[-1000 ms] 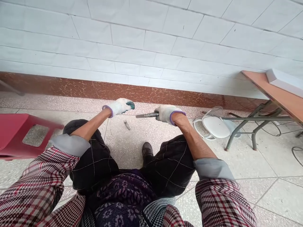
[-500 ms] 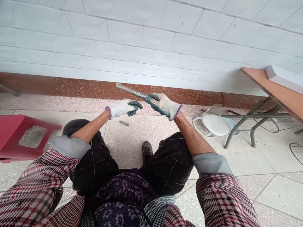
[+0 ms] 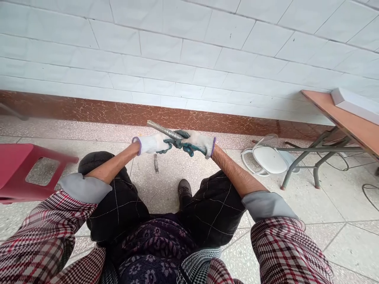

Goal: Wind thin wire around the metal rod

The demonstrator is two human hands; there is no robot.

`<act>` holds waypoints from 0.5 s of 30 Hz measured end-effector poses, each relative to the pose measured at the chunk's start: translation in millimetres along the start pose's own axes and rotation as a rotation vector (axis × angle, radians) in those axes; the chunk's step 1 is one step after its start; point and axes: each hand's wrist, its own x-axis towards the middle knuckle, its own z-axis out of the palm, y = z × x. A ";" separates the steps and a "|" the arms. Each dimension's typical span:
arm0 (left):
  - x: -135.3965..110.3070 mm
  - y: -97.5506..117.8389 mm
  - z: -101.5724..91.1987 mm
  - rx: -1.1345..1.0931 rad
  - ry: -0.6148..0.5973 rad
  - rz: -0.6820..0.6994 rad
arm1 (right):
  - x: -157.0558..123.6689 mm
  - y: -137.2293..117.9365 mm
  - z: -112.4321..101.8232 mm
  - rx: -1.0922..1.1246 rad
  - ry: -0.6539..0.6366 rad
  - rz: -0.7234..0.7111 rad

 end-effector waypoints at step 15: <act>38.8 -2.6 -11.4 -0.203 0.126 0.055 | -10.0 -15.0 -7.1 0.353 -0.191 -0.109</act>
